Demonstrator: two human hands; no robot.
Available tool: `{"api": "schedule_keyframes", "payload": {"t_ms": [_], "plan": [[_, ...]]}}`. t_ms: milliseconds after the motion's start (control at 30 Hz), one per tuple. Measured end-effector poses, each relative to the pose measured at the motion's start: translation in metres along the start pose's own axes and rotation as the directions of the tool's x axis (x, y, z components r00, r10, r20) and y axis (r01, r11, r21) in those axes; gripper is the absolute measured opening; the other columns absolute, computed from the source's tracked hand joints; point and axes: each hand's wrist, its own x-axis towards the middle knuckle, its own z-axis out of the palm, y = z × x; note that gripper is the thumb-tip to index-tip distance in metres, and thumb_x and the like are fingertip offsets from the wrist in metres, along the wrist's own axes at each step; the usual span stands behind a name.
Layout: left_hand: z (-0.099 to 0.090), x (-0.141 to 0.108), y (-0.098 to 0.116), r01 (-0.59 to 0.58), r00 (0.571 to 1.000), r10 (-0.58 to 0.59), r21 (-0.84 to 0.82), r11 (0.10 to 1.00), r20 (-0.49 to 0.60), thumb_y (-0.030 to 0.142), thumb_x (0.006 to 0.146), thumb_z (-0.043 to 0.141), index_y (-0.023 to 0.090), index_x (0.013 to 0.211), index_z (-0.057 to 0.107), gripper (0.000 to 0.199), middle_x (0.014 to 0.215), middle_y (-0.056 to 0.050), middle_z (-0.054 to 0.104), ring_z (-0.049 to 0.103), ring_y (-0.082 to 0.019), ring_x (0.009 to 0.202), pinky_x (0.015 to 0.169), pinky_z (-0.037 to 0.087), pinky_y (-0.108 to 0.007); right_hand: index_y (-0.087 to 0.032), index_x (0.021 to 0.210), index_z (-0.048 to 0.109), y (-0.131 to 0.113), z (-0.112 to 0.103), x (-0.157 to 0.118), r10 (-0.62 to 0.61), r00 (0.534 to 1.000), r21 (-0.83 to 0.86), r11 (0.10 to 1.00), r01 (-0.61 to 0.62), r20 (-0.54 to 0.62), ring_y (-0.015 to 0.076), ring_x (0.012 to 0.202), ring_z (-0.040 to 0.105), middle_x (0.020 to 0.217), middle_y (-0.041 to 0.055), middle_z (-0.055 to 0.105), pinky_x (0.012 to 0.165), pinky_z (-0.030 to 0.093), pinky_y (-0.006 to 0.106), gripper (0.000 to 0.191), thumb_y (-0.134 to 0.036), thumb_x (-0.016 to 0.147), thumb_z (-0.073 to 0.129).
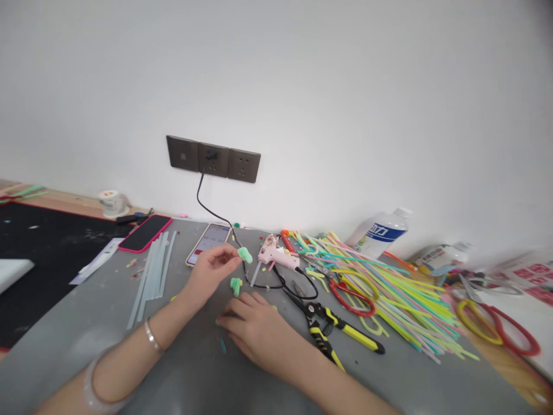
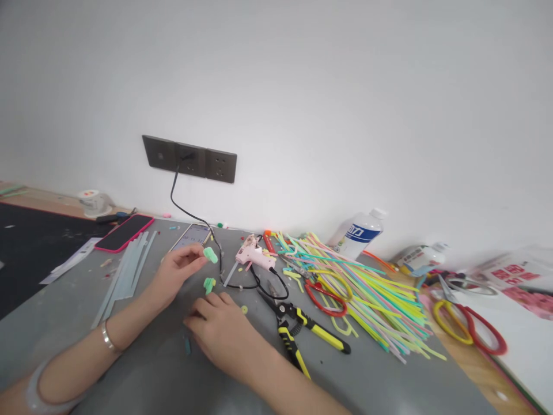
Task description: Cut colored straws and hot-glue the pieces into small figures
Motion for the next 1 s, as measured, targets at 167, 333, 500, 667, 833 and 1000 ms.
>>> {"api": "schedule_keyframes", "payload": {"t_ms": [167,333,500,667,833,1000], "plan": [[0.002,0.0,0.001,0.006,1.0,-0.006,-0.033,0.999,0.016,0.032,0.074,0.074,0.017,0.07,0.064,0.018,0.067,0.002,0.057,0.052,-0.014,0.066,0.063,0.043,-0.024,-0.02,0.102,0.068,0.005,0.011,0.004,0.016,0.999,0.005,1.0,-0.016,0.034,0.0206,0.094,0.059,0.103,0.0042,0.068,0.081,0.044,0.033,0.012,-0.019,0.091,0.066],[0.003,-0.001,0.001,0.009,1.0,-0.008,-0.032,0.999,0.018,0.031,0.074,0.073,0.017,0.07,0.064,0.017,0.067,0.002,0.057,0.051,-0.013,0.065,0.062,0.042,-0.023,-0.017,0.102,0.066,0.01,0.01,0.001,0.102,0.994,0.081,0.991,-0.105,0.037,0.0214,0.096,0.061,0.1,0.0055,0.068,0.081,0.046,0.03,0.016,-0.01,0.087,0.066],[0.003,0.0,0.004,0.018,1.0,-0.017,-0.023,1.0,0.017,0.032,0.074,0.074,0.018,0.069,0.063,0.018,0.067,0.002,0.058,0.052,-0.014,0.066,0.064,0.043,-0.024,-0.016,0.087,0.067,0.018,0.007,-0.009,0.181,0.983,0.242,0.953,-0.183,0.028,0.0196,0.088,0.062,0.093,0.0051,0.065,0.077,0.048,0.027,0.019,0.0,0.08,0.062],[0.003,0.0,0.005,0.023,1.0,-0.023,-0.023,0.999,0.015,0.029,0.074,0.072,0.018,0.068,0.063,0.015,0.067,0.002,0.057,0.051,-0.013,0.066,0.064,0.043,-0.023,-0.018,0.084,0.062,0.026,-0.006,-0.022,0.215,0.975,0.642,0.756,-0.124,-0.064,0.0122,0.082,0.06,0.098,0.0024,0.062,0.074,0.046,0.021,0.027,0.006,0.074,0.056],[0.001,0.001,0.001,0.032,0.999,-0.032,-0.019,0.999,-0.001,0.03,0.073,0.073,0.018,0.07,0.066,0.014,0.069,0.0,0.06,0.054,-0.015,0.068,0.065,0.044,-0.024,-0.018,0.093,0.059,0.047,-0.014,-0.029,0.248,0.963,0.939,0.295,-0.179,0.105,0.0138,0.076,0.062,0.081,0.0017,0.067,0.071,0.047,0.025,0.008,-0.016,0.086,0.062],[0.0,0.001,-0.001,0.038,0.999,-0.038,-0.007,0.999,0.004,0.033,0.074,0.073,0.018,0.072,0.067,0.016,0.071,0.0,0.061,0.055,-0.015,0.07,0.067,0.045,-0.024,-0.018,0.103,0.066,0.044,-0.02,-0.03,0.268,0.963,0.85,0.508,-0.14,-0.002,0.0134,0.079,0.061,0.09,0.0028,0.065,0.074,0.048,0.025,0.014,-0.019,0.089,0.062]]}}
